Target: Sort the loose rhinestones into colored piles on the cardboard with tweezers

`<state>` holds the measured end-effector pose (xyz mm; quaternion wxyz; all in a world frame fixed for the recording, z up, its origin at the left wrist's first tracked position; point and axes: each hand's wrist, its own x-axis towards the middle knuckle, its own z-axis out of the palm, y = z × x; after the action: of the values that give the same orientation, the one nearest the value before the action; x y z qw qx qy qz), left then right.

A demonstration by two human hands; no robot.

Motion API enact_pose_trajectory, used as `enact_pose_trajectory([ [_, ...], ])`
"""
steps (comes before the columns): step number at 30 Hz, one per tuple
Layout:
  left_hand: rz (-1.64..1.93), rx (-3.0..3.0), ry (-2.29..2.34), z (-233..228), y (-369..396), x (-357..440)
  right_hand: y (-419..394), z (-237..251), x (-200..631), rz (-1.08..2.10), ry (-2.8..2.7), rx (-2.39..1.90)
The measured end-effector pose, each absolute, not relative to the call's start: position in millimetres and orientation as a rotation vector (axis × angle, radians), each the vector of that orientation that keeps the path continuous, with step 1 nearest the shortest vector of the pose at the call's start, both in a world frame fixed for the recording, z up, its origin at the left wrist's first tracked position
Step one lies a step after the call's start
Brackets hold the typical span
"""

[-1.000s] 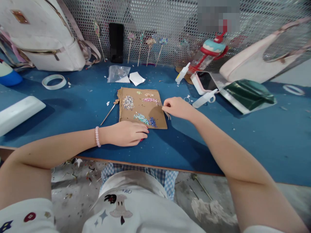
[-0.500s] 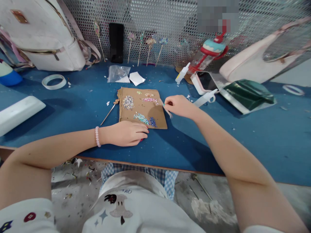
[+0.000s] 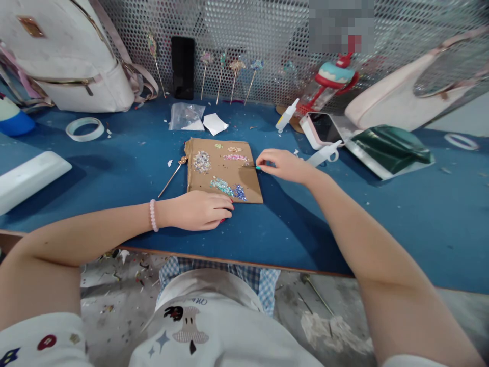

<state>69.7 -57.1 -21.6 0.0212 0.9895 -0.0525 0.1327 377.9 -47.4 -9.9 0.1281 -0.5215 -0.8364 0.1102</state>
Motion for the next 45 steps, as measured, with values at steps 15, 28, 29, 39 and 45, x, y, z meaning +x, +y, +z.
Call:
enact_pose_trajectory([
  [15, 0.451, 3.062, -0.180, -22.3, -57.6, 69.3, -36.4, -22.7, 371.0, -0.067, -2.557, -1.377],
  [28, 0.463, 3.060, -0.184, -22.6, -57.5, 69.8, -31.8, -29.4, 372.9, -0.279, -2.534, -1.354],
  [29, 0.464, 3.059, -0.183, -22.6, -57.7, 69.8, -31.7, -29.3, 374.6, -0.280, -2.522, -1.357],
  [39, 0.470, 3.059, -0.171, -24.7, -56.8, 69.0, -33.3, -26.1, 384.7, -0.272, -2.460, -1.428],
  [45, 0.461, 3.048, -0.172, -25.5, -55.8, 69.9, -32.4, -26.8, 394.6, -0.298, -2.516, -1.426],
])
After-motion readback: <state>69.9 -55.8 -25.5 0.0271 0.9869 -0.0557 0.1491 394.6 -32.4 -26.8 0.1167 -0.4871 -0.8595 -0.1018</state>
